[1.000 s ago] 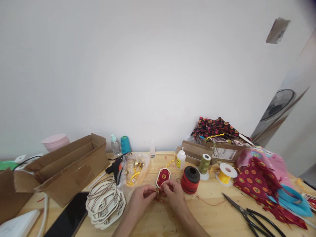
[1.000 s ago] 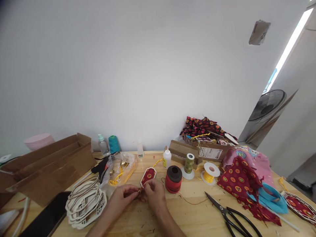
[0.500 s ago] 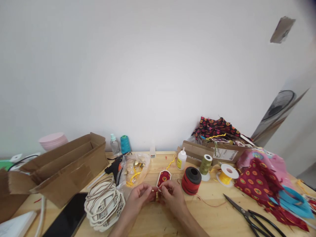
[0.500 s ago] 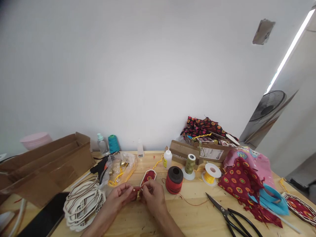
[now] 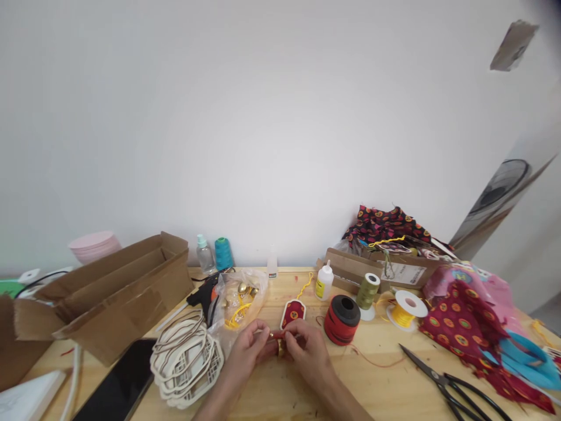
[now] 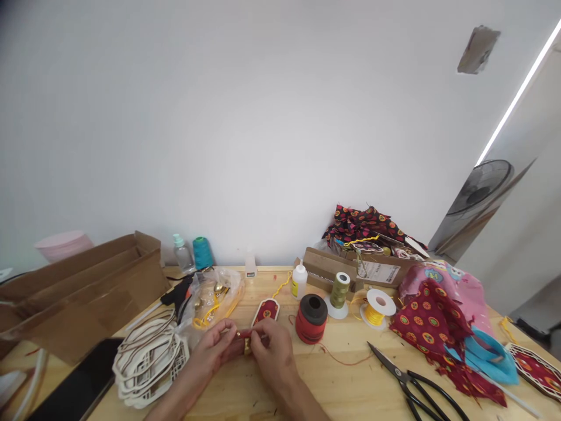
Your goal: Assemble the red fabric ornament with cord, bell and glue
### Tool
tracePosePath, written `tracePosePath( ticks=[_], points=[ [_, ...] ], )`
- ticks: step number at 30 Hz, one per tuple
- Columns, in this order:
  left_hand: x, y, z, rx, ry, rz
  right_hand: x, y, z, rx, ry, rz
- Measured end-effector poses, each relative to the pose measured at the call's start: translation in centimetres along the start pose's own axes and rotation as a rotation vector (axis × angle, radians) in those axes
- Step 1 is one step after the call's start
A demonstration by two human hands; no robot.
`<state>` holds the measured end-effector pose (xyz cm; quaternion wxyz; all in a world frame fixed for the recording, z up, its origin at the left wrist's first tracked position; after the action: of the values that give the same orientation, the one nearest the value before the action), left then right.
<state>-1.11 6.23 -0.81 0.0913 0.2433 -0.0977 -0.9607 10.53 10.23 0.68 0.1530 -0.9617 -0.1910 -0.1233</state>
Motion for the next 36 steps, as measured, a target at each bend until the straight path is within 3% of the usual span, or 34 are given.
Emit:
tracePosePath(
  ticks=[10,26,32,36],
  points=[
    [-0.8,0.1,0.0,0.0,0.072,-0.051,1.0,-0.5,-0.1,-0.003,0.029,0.091],
    [-1.0,0.3,-0.7,0.042,0.016,-0.004,1.3,-0.9,-0.5,-0.001,0.085,0.091],
    [-0.4,-0.2,0.1,-0.14,-0.276,0.019,1.4,-1.1,-0.1,-0.003,0.091,0.109],
    [0.9,-0.5,0.0,-0.163,-0.364,0.054,1.3,-1.2,0.5,-0.004,0.119,0.103]
  ],
)
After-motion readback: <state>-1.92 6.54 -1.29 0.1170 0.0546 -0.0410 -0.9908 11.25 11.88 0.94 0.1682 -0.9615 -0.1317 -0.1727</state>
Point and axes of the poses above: each hand's wrist, its own y-axis away from the middle knuckle, its own x-axis out of the back of the hand, z = x × y, the point moved 6 cm from there along -y, towards the middle knuckle, and after that the axes turned 6 degrees about y, right-handed, at the moved point
